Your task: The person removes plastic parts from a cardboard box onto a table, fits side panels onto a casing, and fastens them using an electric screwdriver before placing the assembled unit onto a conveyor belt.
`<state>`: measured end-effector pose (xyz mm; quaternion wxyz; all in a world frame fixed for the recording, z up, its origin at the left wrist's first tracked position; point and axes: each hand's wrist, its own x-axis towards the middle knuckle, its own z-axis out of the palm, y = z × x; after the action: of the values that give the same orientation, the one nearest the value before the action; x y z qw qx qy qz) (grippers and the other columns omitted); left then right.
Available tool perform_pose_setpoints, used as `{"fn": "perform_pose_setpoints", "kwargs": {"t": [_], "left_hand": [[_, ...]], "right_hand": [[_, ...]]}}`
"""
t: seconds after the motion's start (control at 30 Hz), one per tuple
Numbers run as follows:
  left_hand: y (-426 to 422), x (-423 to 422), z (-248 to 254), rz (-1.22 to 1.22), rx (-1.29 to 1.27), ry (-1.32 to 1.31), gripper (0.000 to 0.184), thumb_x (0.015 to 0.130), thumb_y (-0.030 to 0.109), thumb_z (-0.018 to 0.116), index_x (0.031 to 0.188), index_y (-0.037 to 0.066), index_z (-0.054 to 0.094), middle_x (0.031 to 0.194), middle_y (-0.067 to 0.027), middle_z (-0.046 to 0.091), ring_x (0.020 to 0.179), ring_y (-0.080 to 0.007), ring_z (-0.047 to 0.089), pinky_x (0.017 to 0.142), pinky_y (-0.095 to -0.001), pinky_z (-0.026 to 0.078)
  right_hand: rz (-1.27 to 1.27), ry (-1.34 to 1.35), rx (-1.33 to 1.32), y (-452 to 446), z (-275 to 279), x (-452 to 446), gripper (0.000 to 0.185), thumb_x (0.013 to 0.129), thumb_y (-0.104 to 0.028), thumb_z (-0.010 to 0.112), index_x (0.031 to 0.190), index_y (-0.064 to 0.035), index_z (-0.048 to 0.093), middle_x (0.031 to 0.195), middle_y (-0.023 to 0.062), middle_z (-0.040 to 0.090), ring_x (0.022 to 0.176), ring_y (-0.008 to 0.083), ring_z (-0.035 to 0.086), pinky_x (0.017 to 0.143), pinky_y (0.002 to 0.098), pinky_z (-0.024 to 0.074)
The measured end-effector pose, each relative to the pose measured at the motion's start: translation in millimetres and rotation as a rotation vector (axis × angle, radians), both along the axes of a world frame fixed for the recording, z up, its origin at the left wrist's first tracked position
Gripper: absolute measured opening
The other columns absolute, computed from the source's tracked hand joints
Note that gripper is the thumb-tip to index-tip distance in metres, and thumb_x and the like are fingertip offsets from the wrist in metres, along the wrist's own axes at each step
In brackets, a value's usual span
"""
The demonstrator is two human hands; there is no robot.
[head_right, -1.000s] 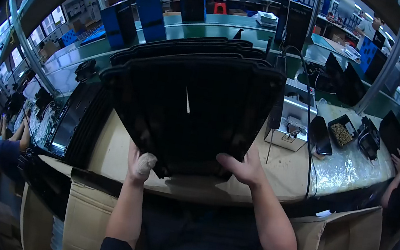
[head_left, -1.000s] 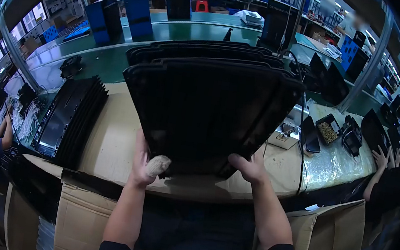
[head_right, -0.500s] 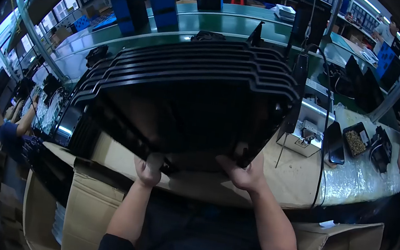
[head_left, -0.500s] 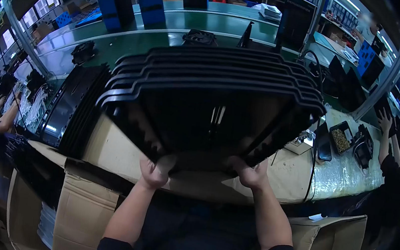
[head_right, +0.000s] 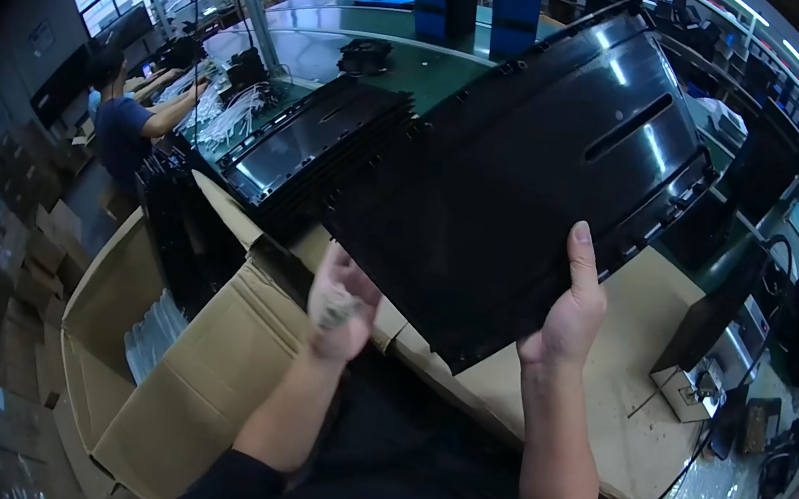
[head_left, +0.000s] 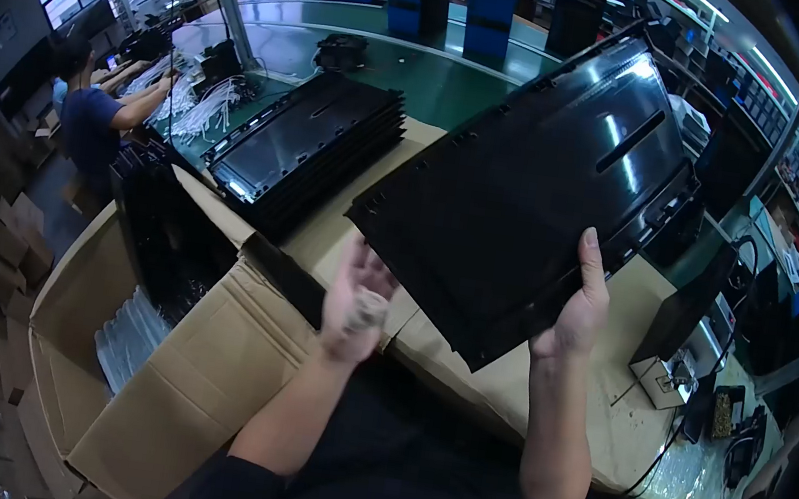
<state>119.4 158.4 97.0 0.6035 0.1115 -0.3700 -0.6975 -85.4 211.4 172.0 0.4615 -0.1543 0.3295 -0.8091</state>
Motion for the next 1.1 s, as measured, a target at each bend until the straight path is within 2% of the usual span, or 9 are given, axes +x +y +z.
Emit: {"fn": "perform_pose_setpoints", "kwargs": {"t": [0.07,0.1,0.27,0.33,0.4,0.47,0.63,0.93,1.1], "left_hand": [[12.2,2.9,-39.1,0.021,-0.163,-0.058,0.083,0.094,0.029,0.074,0.159,0.002,0.030,0.150,-0.0097,0.049,0.131,-0.0235,0.055,0.112,-0.0340,0.042],[8.1,-16.8,-15.2,0.292,0.044,0.024,0.065,0.096,0.018,0.070,0.152,0.000,0.041,0.143,-0.0094,0.054,0.124,-0.0214,0.058,0.109,-0.0339,0.045],[-23.1,26.8,65.5,0.498,0.140,0.004,0.057,0.098,0.027,0.069,0.144,0.000,0.049,0.131,-0.0131,0.061,0.118,-0.0253,0.062,0.099,-0.0366,0.054],[-48.1,56.1,85.6,0.497,0.277,0.048,0.048,0.099,0.029,0.070,0.136,0.002,0.056,0.124,-0.0115,0.066,0.108,-0.0270,0.069,0.095,-0.0410,0.060],[-75.2,89.1,100.8,0.425,0.240,0.071,0.030,0.099,0.028,0.071,0.118,0.005,0.071,0.113,-0.0073,0.074,0.104,-0.0232,0.072,0.093,-0.0383,0.061],[-106.1,128.6,102.6,0.422,0.146,0.006,0.037,0.096,0.027,0.075,0.124,0.005,0.067,0.118,-0.0091,0.073,0.107,-0.0253,0.072,0.096,-0.0407,0.060],[-157.1,183.7,96.7,0.487,0.237,-0.029,0.028,0.097,0.021,0.074,0.120,0.006,0.068,0.115,-0.0065,0.073,0.103,-0.0231,0.072,0.092,-0.0401,0.061],[-195.7,187.9,46.9,0.607,0.318,-0.010,0.031,0.094,0.017,0.076,0.122,0.009,0.066,0.115,-0.0069,0.072,0.104,-0.0255,0.070,0.091,-0.0460,0.061],[-188.9,163.0,56.1,0.492,0.442,-0.002,0.032,0.095,0.021,0.075,0.124,0.009,0.066,0.117,-0.0080,0.072,0.105,-0.0266,0.071,0.093,-0.0469,0.060]], "right_hand": [[0.003,0.063,0.002,-19.2,-1.9,23.1,0.047,0.102,-0.037,0.066,0.128,0.0016,0.064,0.123,0.0141,0.070,0.110,0.0267,0.068,0.099,0.0403,0.0554],[0.005,0.125,0.014,-27.9,-0.9,37.0,0.047,0.102,-0.037,0.067,0.128,0.0016,0.064,0.123,0.0137,0.070,0.109,0.0258,0.068,0.098,0.0394,0.0556],[0.289,0.255,0.108,-69.6,21.8,61.2,0.054,0.103,-0.042,0.063,0.133,0.0029,0.057,0.123,0.0157,0.069,0.110,0.0246,0.069,0.094,0.0374,0.0560],[0.458,0.296,-0.079,-67.6,23.5,64.7,0.060,0.105,-0.043,0.059,0.140,0.0044,0.050,0.124,0.0191,0.067,0.110,0.0266,0.068,0.093,0.0382,0.0558],[0.531,0.690,-0.086,-58.0,5.5,34.7,0.061,0.101,-0.032,0.067,0.146,0.0040,0.046,0.123,0.0198,0.068,0.110,0.0233,0.068,0.096,0.0356,0.0543],[0.427,1.105,0.034,-50.2,-27.6,2.5,0.053,0.094,-0.015,0.074,0.140,0.0032,0.055,0.113,0.0150,0.073,0.104,0.0186,0.069,0.094,0.0335,0.0554],[0.190,1.200,0.363,-49.6,-120.8,-68.4,0.041,0.091,-0.014,0.073,0.128,0.0042,0.066,0.101,0.0133,0.075,0.089,0.0175,0.071,0.083,0.0310,0.0572],[0.155,1.688,0.347,-46.9,-115.6,-60.0,0.036,0.085,-0.013,0.074,0.119,0.0008,0.070,0.103,0.0190,0.074,0.093,0.0326,0.072,0.087,0.0397,0.0567],[0.154,1.608,0.337,-44.4,-120.1,-63.0,0.034,0.084,-0.013,0.075,0.116,0.0002,0.071,0.102,0.0184,0.073,0.094,0.0346,0.070,0.087,0.0416,0.0562]]}}
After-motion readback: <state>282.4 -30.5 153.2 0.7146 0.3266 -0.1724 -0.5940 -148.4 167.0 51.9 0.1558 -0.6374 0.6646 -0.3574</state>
